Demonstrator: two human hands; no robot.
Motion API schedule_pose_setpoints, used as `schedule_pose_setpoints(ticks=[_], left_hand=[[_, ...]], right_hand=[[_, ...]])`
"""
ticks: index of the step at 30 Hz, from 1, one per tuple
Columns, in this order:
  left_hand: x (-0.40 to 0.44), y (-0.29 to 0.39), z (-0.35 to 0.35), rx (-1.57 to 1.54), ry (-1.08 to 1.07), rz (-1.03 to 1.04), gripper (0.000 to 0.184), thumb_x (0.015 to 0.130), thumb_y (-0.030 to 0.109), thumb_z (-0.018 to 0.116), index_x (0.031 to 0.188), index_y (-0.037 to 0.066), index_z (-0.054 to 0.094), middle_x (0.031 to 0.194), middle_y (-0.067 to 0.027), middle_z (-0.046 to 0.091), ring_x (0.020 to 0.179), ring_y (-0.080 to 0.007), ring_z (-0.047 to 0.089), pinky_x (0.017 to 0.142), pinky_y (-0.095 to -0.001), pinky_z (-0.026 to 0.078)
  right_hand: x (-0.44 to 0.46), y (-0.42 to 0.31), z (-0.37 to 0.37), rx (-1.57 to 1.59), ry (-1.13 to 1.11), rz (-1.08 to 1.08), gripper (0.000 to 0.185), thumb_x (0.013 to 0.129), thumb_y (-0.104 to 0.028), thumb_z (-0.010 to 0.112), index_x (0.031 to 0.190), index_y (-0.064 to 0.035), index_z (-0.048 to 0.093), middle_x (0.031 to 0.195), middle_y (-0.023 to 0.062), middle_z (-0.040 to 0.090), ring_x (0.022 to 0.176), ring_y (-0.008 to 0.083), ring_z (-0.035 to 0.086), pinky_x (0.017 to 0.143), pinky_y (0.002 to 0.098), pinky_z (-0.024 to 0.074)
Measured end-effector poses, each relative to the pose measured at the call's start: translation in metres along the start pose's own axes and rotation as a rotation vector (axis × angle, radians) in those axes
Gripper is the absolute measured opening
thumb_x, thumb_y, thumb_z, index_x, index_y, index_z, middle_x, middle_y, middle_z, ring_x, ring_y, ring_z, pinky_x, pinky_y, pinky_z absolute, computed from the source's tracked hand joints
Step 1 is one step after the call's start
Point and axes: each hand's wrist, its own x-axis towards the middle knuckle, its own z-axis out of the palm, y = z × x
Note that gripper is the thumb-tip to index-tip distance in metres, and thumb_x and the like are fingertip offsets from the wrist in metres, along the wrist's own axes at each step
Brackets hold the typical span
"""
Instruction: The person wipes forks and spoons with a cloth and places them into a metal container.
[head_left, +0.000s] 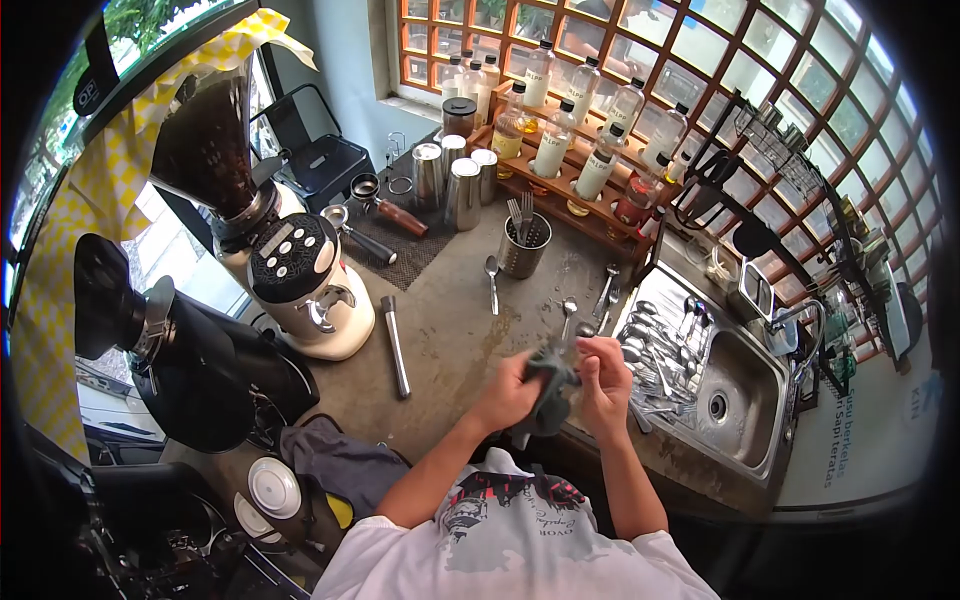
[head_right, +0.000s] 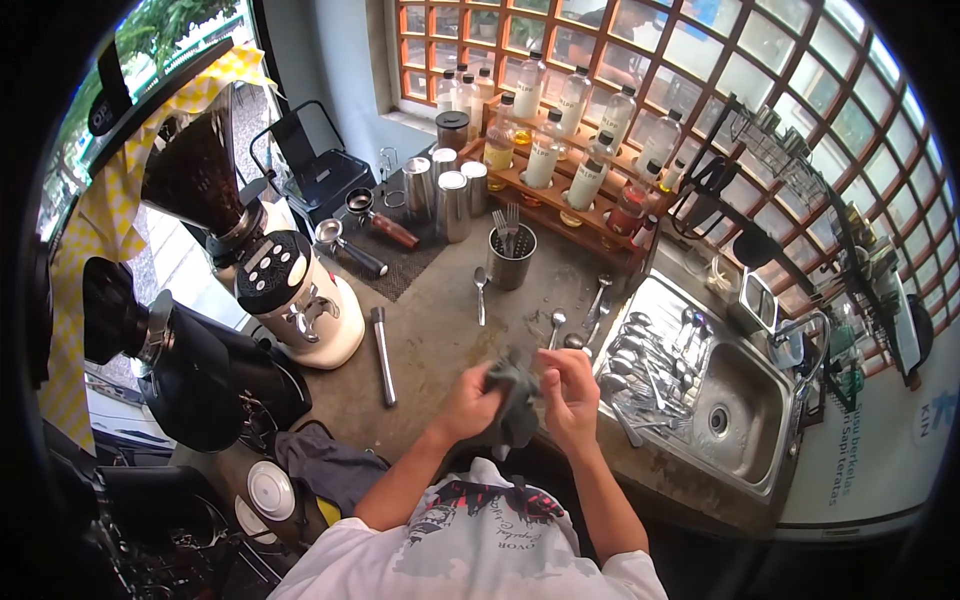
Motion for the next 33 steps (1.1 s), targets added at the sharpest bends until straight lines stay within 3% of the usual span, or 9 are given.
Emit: schedule_pose_setpoints(ticks=[5, 8, 9, 13, 16, 21, 25, 28, 33], left_hand=[[0.013, -0.029, -0.01, -0.435, 0.284, 0.007, 0.018, 0.096, 0.015, 0.044, 0.099, 0.004, 0.057, 0.092, -0.0037, 0.063, 0.079, -0.0136, 0.061, 0.072, -0.0275, 0.051], [0.01, -0.025, -0.008, -0.644, 0.319, 0.024, 0.02, 0.097, 0.018, 0.042, 0.104, 0.005, 0.056, 0.098, -0.006, 0.062, 0.085, -0.0159, 0.061, 0.076, -0.0306, 0.052], [0.009, -0.02, -0.007, -0.644, 0.319, 0.024, 0.02, 0.097, 0.018, 0.042, 0.104, 0.005, 0.056, 0.098, -0.006, 0.062, 0.085, -0.0159, 0.061, 0.076, -0.0306, 0.052], [0.008, -0.005, 0.0, -0.722, 0.39, 0.054, 0.022, 0.098, 0.021, 0.042, 0.099, 0.005, 0.057, 0.09, -0.0028, 0.062, 0.077, -0.0111, 0.06, 0.071, -0.0275, 0.051], [0.011, -0.013, -0.005, -0.793, 0.438, 0.068, 0.023, 0.098, 0.021, 0.041, 0.103, 0.005, 0.056, 0.095, -0.0043, 0.062, 0.081, -0.0122, 0.06, 0.072, -0.0273, 0.051], [0.01, -0.015, -0.007, -0.781, 0.479, 0.039, 0.024, 0.098, 0.022, 0.039, 0.106, 0.005, 0.055, 0.099, -0.0048, 0.061, 0.084, -0.0129, 0.06, 0.072, -0.0276, 0.051], [0.007, -0.009, -0.007, -0.711, 0.411, 0.071, 0.025, 0.098, 0.023, 0.039, 0.108, 0.005, 0.054, 0.101, -0.005, 0.061, 0.085, -0.0137, 0.06, 0.073, -0.028, 0.051], [0.009, -0.009, -0.012, -0.796, 0.463, 0.034, 0.026, 0.098, 0.024, 0.039, 0.11, 0.005, 0.053, 0.1, -0.0046, 0.061, 0.085, -0.014, 0.061, 0.074, -0.0285, 0.051], [0.009, -0.02, -0.017, -0.826, 0.39, 0.044, 0.025, 0.098, 0.024, 0.04, 0.112, 0.006, 0.052, 0.101, -0.0045, 0.061, 0.085, -0.0143, 0.061, 0.074, -0.029, 0.051]], right_hand=[[-0.017, 0.002, -0.01, -0.438, -0.152, -0.186, 0.017, 0.084, -0.014, 0.066, 0.079, 0.0002, 0.06, 0.074, 0.0055, 0.055, 0.065, 0.0093, 0.049, 0.057, 0.0222, 0.037], [-0.027, 0.003, -0.006, -0.422, -0.51, 0.193, 0.013, 0.081, -0.012, 0.068, 0.08, -0.0012, 0.06, 0.073, 0.0072, 0.055, 0.063, 0.0126, 0.05, 0.055, 0.0245, 0.038], [-0.028, 0.003, -0.004, -0.422, -0.51, 0.193, 0.013, 0.081, -0.012, 0.068, 0.08, -0.0012, 0.06, 0.073, 0.0072, 0.055, 0.063, 0.0126, 0.05, 0.055, 0.0245, 0.038], [-0.032, 0.009, 0.0, -0.405, -0.404, 0.067, 0.013, 0.078, -0.01, 0.07, 0.081, -0.0022, 0.06, 0.075, 0.0076, 0.056, 0.062, 0.0163, 0.051, 0.054, 0.0259, 0.0394], [-0.035, 0.012, 0.002, -0.514, -0.356, -0.287, 0.014, 0.076, -0.007, 0.072, 0.082, -0.0023, 0.06, 0.077, 0.0088, 0.056, 0.063, 0.0203, 0.054, 0.057, 0.0286, 0.043], [-0.05, 0.0, 0.012, -0.691, -0.298, -0.612, 0.016, 0.073, -0.005, 0.072, 0.085, -0.0024, 0.061, 0.078, 0.008, 0.056, 0.077, 0.0266, 0.057, 0.059, 0.0333, 0.0451], [-0.062, 0.009, 0.014, -0.4, -0.379, -0.342, 0.015, 0.076, -0.003, 0.07, 0.088, -0.0008, 0.061, 0.079, 0.0074, 0.055, 0.076, 0.0201, 0.059, 0.057, 0.0299, 0.0449], [-0.064, 0.003, 0.007, 0.079, -0.39, 0.406, 0.014, 0.079, -0.003, 0.068, 0.091, -0.0001, 0.061, 0.082, 0.0077, 0.056, 0.072, 0.0119, 0.059, 0.055, 0.0262, 0.0454], [-0.067, -0.004, 0.009, 0.106, -0.333, 0.607, 0.013, 0.082, -0.005, 0.067, 0.093, -0.0007, 0.061, 0.088, 0.008, 0.058, 0.07, 0.0062, 0.058, 0.054, 0.022, 0.0455]])
